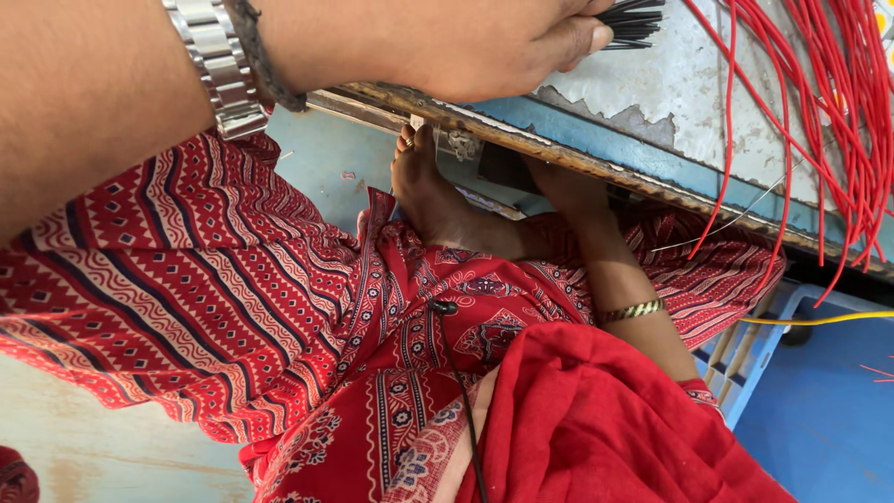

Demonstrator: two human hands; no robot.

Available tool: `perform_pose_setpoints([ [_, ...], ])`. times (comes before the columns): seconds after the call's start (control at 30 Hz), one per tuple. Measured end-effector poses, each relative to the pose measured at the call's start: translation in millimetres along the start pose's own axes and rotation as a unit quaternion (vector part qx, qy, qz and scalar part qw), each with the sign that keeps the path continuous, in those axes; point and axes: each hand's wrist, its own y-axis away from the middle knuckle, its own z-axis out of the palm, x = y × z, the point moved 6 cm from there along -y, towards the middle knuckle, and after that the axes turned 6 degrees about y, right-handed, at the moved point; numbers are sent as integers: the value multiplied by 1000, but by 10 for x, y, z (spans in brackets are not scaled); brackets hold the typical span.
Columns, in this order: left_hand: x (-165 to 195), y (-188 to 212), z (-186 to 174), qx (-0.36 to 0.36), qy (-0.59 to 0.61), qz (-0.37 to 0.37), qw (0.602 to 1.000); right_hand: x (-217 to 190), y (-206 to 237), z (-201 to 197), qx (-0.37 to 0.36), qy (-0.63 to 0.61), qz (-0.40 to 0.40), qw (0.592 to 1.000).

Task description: The person sorts and aligns black wires, cuts them with pliers, dips the wire ends into a small container of paste, and solders the wires onto LED COB modules on the workbench using a soldering iron.

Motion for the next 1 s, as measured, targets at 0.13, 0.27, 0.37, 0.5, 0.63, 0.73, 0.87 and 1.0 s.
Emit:
perform_pose_setpoints([
  [0.13, -120, 41, 13, -6, 78, -105, 991, 74, 31, 51, -29, 75, -51, 995],
  [0.27, -29, 22, -56, 22, 102, -55, 993, 338, -6, 53, -60, -13, -11, 998],
  [0.37, -15, 0, -120, 22, 110, -93, 989, 671, -50, -97, -42, -16, 7, 999],
  [0.5, -3, -19, -201, -23, 80, -150, 985, 1007, -14, -294, -30, -11, 39, 999],
  [0.63, 23, -45, -258, -31, 59, -155, 986, 907, 8, -320, -48, -33, 30, 998],
  [0.73, -13, -55, -276, -28, 75, -147, 986, 593, -13, -285, -90, -62, 10, 994],
  [0.87, -74, -63, -234, -33, 77, -156, 984, 60, -50, -153, -142, -63, -14, 988],
  [1.0, -36, -63, -264, -11, 105, -127, 986, -317, -143, -93, -113, 4, -72, 991],
])
